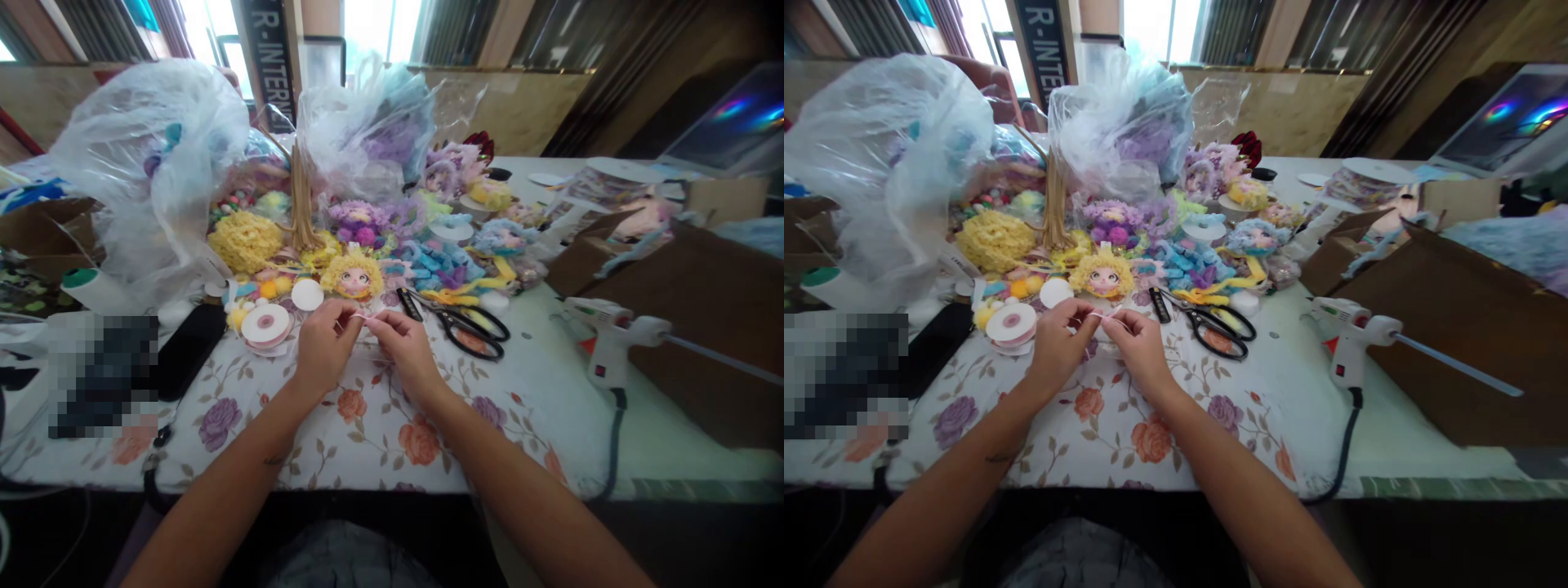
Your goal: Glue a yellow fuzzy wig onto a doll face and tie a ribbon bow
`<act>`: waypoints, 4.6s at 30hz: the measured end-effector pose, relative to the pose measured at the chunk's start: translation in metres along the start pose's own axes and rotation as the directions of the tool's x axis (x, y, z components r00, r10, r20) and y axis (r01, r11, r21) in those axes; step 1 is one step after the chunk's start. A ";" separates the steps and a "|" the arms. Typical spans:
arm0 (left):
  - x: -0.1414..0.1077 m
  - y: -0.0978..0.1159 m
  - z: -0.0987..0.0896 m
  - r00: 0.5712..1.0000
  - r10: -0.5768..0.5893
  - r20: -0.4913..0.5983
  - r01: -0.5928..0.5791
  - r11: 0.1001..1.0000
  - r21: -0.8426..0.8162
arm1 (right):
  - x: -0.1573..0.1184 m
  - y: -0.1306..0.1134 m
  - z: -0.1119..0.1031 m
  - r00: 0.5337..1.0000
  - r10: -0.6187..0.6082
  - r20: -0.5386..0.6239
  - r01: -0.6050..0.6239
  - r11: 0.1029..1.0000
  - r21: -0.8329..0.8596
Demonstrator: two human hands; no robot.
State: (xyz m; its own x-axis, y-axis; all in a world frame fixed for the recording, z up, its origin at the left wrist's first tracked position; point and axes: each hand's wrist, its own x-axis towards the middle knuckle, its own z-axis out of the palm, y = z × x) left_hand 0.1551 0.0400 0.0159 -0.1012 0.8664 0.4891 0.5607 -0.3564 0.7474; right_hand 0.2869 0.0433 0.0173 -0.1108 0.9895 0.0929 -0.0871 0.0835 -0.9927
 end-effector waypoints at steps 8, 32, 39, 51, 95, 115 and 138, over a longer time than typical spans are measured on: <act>0.002 0.000 -0.001 0.995 0.102 0.017 -0.102 0.994 -0.027 | 0.000 0.000 -0.002 0.999 0.016 -0.042 -0.015 1.000 0.021; 0.007 -0.005 -0.002 0.833 -0.387 0.395 0.552 0.542 -0.634 | 0.006 -0.001 -0.002 0.982 0.147 -0.122 -0.107 0.952 0.286; 0.008 -0.002 -0.005 0.742 -0.386 0.549 0.663 0.300 -0.686 | 0.005 0.001 -0.001 0.984 0.166 -0.072 -0.137 0.944 0.301; 0.009 -0.001 -0.009 0.747 -0.324 0.580 0.649 0.167 -0.743 | 0.003 -0.004 -0.001 0.992 0.126 -0.008 -0.117 0.943 0.312; 0.006 0.008 -0.014 0.988 -0.002 0.157 0.052 0.946 -0.319 | -0.001 -0.002 -0.001 0.995 -0.076 -0.066 0.071 0.995 -0.073; 0.008 0.002 -0.009 0.984 -0.089 0.154 0.142 0.913 -0.383 | 0.000 0.000 -0.001 0.999 -0.029 -0.027 0.027 0.998 -0.061; 0.008 0.000 -0.010 0.992 0.091 0.088 -0.079 0.989 -0.124 | 0.003 0.003 -0.004 0.993 -0.111 -0.050 0.102 0.983 -0.155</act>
State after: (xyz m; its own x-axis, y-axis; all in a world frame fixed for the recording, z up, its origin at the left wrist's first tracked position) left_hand 0.1460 0.0432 0.0246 0.0232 0.8580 0.5131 0.4606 -0.4647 0.7563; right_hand 0.2902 0.0474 0.0143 -0.0505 0.9788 0.1986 0.0565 0.2013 -0.9779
